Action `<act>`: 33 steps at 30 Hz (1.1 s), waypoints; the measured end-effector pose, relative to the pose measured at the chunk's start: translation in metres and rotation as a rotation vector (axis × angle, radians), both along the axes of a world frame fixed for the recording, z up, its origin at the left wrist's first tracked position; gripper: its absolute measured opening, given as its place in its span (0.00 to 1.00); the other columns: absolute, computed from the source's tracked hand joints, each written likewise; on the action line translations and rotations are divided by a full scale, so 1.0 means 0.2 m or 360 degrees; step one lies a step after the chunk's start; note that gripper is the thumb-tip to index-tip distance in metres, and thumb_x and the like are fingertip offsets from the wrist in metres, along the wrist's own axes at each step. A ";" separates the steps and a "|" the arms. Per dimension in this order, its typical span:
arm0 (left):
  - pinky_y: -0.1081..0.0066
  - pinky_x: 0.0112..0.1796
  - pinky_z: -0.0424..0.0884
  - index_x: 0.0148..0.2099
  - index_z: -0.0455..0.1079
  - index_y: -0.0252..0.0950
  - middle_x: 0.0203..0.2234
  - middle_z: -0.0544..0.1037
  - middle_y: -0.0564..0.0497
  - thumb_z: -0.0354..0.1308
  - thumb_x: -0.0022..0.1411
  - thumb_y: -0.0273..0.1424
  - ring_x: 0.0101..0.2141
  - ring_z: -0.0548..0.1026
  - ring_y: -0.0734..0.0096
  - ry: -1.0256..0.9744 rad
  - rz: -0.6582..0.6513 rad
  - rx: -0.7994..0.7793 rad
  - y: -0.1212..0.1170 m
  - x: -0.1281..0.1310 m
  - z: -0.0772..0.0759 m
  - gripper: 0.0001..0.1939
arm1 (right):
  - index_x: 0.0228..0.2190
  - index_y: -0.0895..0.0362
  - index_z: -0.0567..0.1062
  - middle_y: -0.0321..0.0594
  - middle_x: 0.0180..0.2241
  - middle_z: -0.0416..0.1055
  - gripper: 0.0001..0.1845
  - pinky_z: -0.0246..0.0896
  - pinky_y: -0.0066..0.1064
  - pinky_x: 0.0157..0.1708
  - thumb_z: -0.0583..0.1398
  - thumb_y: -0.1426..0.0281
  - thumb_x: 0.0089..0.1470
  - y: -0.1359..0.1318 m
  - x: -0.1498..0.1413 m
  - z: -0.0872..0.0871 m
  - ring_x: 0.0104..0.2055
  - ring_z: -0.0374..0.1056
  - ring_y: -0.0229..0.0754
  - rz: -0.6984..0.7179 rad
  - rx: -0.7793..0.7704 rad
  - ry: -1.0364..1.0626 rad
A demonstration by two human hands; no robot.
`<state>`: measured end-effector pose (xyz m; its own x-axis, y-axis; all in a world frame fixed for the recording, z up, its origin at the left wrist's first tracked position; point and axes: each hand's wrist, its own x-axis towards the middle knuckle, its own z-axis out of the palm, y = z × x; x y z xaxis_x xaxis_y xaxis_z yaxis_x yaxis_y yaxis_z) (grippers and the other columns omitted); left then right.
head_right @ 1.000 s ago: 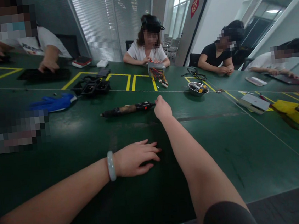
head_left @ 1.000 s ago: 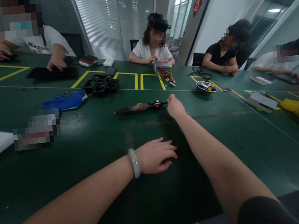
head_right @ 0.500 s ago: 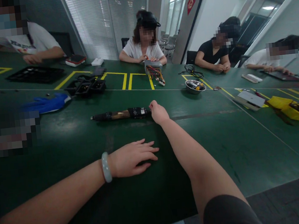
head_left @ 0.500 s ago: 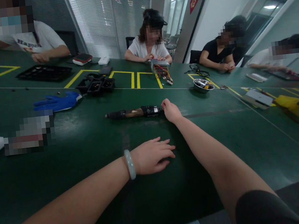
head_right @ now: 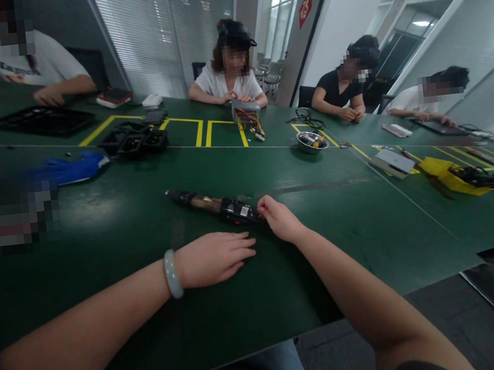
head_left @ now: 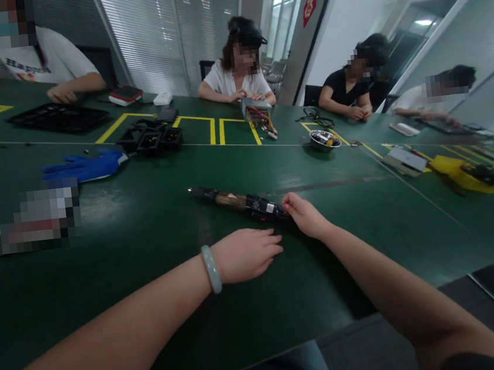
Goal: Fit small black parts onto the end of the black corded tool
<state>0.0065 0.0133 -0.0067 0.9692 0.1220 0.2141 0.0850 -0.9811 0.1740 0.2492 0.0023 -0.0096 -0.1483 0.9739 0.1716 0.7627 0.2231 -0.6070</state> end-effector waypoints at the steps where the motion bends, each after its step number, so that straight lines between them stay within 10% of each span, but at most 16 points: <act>1: 0.63 0.54 0.64 0.57 0.65 0.36 0.57 0.68 0.46 0.49 0.66 0.32 0.57 0.66 0.61 -0.0003 -0.0004 0.0030 -0.01 0.00 0.01 0.19 | 0.34 0.54 0.64 0.33 0.28 0.64 0.07 0.55 0.29 0.35 0.48 0.66 0.60 -0.01 0.03 0.00 0.31 0.60 0.37 0.0018 -0.0022 0.0040; 10: 0.55 0.51 0.64 0.48 0.72 0.42 0.49 0.71 0.47 0.52 0.64 0.33 0.52 0.65 0.57 -0.0279 0.0186 0.0214 -0.04 -0.02 0.18 0.13 | 0.31 0.55 0.63 0.31 0.26 0.59 0.12 0.54 0.27 0.32 0.52 0.60 0.58 0.08 0.11 0.02 0.29 0.55 0.35 0.0099 -0.0140 0.0393; 14: 0.49 0.59 0.53 0.63 0.58 0.44 0.62 0.58 0.46 0.56 0.62 0.38 0.62 0.53 0.53 -0.0421 0.0504 0.0147 0.03 -0.03 0.15 0.27 | 0.32 0.55 0.63 0.31 0.27 0.60 0.11 0.56 0.27 0.32 0.52 0.60 0.59 0.06 0.00 0.02 0.28 0.56 0.35 0.0223 -0.0264 0.0536; 18: 0.41 0.60 0.39 0.64 0.56 0.41 0.56 0.67 0.44 0.52 0.62 0.48 0.57 0.62 0.53 -0.0299 0.0667 0.0079 0.12 -0.04 0.09 0.32 | 0.33 0.55 0.64 0.32 0.28 0.62 0.07 0.56 0.27 0.33 0.52 0.64 0.59 0.02 -0.09 0.02 0.30 0.58 0.34 0.0306 -0.0281 0.0439; 24: 0.58 0.49 0.64 0.57 0.64 0.39 0.47 0.71 0.45 0.55 0.59 0.49 0.47 0.68 0.58 -0.0167 0.0776 -0.0002 0.13 -0.05 0.08 0.28 | 0.34 0.55 0.66 0.33 0.28 0.70 0.07 0.59 0.27 0.32 0.52 0.64 0.59 0.03 -0.08 0.03 0.28 0.64 0.34 0.0036 -0.0219 0.0364; 33: 0.63 0.39 0.65 0.45 0.70 0.39 0.38 0.71 0.47 0.50 0.62 0.50 0.40 0.68 0.62 -0.0216 0.0846 -0.0051 0.07 -0.03 0.12 0.22 | 0.30 0.55 0.73 0.35 0.26 0.71 0.10 0.58 0.29 0.26 0.59 0.61 0.54 -0.06 -0.10 0.13 0.26 0.66 0.37 -0.0272 -0.0313 0.0254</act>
